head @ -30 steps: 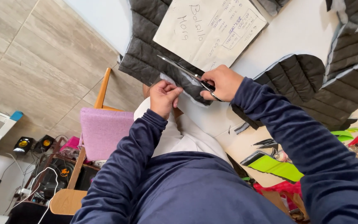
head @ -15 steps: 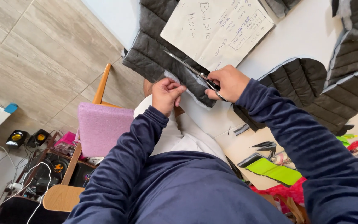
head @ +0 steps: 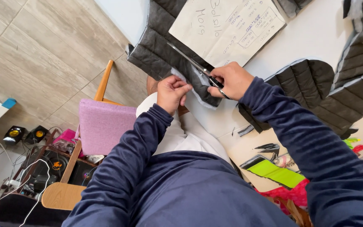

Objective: Cutting strips of quilted fabric using scissors and a paper template for measurement.

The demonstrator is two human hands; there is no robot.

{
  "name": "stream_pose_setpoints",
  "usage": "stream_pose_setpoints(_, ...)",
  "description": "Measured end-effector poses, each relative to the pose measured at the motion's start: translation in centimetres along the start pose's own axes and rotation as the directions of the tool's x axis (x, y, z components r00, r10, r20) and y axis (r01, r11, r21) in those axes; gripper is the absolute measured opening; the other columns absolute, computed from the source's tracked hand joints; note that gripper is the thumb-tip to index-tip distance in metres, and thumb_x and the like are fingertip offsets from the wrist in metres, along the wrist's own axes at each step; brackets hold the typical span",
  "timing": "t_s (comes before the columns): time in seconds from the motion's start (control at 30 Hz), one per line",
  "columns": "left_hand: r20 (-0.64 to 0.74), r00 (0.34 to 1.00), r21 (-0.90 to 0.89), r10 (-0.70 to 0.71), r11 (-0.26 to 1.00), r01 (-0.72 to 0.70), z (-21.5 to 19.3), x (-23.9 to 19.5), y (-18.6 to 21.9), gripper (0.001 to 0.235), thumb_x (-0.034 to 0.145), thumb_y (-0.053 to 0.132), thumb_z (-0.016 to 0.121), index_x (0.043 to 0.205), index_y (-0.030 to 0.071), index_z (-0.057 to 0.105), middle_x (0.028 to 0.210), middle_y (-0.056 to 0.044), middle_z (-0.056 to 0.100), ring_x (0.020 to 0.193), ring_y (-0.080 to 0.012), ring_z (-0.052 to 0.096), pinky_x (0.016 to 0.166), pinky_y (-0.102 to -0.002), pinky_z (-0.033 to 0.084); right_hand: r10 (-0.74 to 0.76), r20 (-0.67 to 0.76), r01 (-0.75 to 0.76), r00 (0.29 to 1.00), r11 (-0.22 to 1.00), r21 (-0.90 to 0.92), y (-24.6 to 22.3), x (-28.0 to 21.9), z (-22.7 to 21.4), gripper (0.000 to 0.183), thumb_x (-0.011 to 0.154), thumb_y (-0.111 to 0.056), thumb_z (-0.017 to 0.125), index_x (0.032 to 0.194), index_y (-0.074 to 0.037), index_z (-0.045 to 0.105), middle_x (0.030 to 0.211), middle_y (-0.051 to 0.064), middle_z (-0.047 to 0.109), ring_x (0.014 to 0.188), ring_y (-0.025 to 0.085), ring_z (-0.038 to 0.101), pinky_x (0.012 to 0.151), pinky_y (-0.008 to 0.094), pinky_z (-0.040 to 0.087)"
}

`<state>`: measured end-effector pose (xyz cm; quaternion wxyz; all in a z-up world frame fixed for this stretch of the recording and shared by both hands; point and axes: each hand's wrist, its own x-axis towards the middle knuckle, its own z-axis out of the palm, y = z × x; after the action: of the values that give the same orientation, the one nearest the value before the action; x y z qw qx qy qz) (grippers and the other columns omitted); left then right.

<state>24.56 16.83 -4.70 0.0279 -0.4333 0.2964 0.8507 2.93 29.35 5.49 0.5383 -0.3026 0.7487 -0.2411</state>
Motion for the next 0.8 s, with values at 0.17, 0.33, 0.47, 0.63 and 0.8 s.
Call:
stream_pose_setpoints(0.17, 0.008, 1.0, 0.0, -0.004, 1.0, 0.004, 0.1, -0.2, 0.2, 0.025, 0.084, -0.012, 0.077, 0.094, 0.003, 0.058, 0.083, -0.015, 0.075, 0.028, -0.017, 0.054, 0.026, -0.022, 0.042, 0.004, -0.009, -0.003, 1.0, 0.999, 0.053, -1.7, 0.7, -0.4, 0.024, 0.077, -0.024, 0.078, 0.085, -0.003, 0.069, 0.058, 0.006, 0.061, 0.054, 0.02, 0.061, 0.056, 0.033, 0.05)
stream_pose_setpoints(0.33, 0.015, 1.0, 0.01, -0.012, 1.0, 0.012, 0.0, -0.2, 0.4, 0.024, 0.084, -0.012, 0.077, 0.093, 0.003, 0.059, 0.082, -0.014, 0.076, 0.028, -0.0168, 0.054, 0.025, -0.022, 0.042, -0.017, -0.008, 0.018, 1.0, 0.999, 0.046, -1.7, 1.1, -0.1, 0.026, 0.076, -0.025, 0.08, 0.085, -0.003, 0.07, 0.059, 0.007, 0.063, 0.054, 0.021, 0.063, 0.056, 0.035, 0.051)
stream_pose_setpoints(0.47, 0.026, 1.0, -0.008, -0.016, 1.0, 0.016, 0.2, -0.2, 0.6, 0.025, 0.084, -0.012, 0.077, 0.092, 0.003, 0.059, 0.083, -0.014, 0.076, 0.028, -0.0174, 0.054, 0.025, -0.022, 0.042, -0.049, -0.037, 0.048, 0.998, 0.998, -0.032, -0.9, 1.3, 0.2, 0.029, 0.078, -0.029, 0.08, 0.086, -0.002, 0.07, 0.059, 0.008, 0.061, 0.055, 0.025, 0.063, 0.055, 0.037, 0.05)
stream_pose_setpoints(0.63, 0.032, 0.999, -0.026, -0.022, 0.999, 0.023, 0.4, -0.4, 1.1, 0.025, 0.084, -0.013, 0.077, 0.092, 0.003, 0.058, 0.083, -0.013, 0.076, 0.028, -0.0182, 0.054, 0.024, -0.022, 0.042, -0.083, -0.051, 0.077, 0.995, 0.992, -0.102, -0.3, 1.2, 0.9, 0.031, 0.082, -0.031, 0.079, 0.086, -0.002, 0.069, 0.058, 0.009, 0.061, 0.056, 0.03, 0.064, 0.055, 0.039, 0.05)
stream_pose_setpoints(0.8, 0.04, 0.999, -0.009, -0.034, 0.999, 0.034, 0.4, -0.5, 1.2, 0.023, 0.084, -0.012, 0.076, 0.092, 0.002, 0.059, 0.084, -0.013, 0.076, 0.027, -0.0178, 0.054, 0.024, -0.022, 0.042, -0.105, -0.064, 0.097, 0.992, 0.988, -0.117, 0.3, 1.2, 1.3, 0.029, 0.084, -0.029, 0.078, 0.085, -0.002, 0.069, 0.058, 0.01, 0.06, 0.057, 0.033, 0.064, 0.054, 0.04, 0.05)
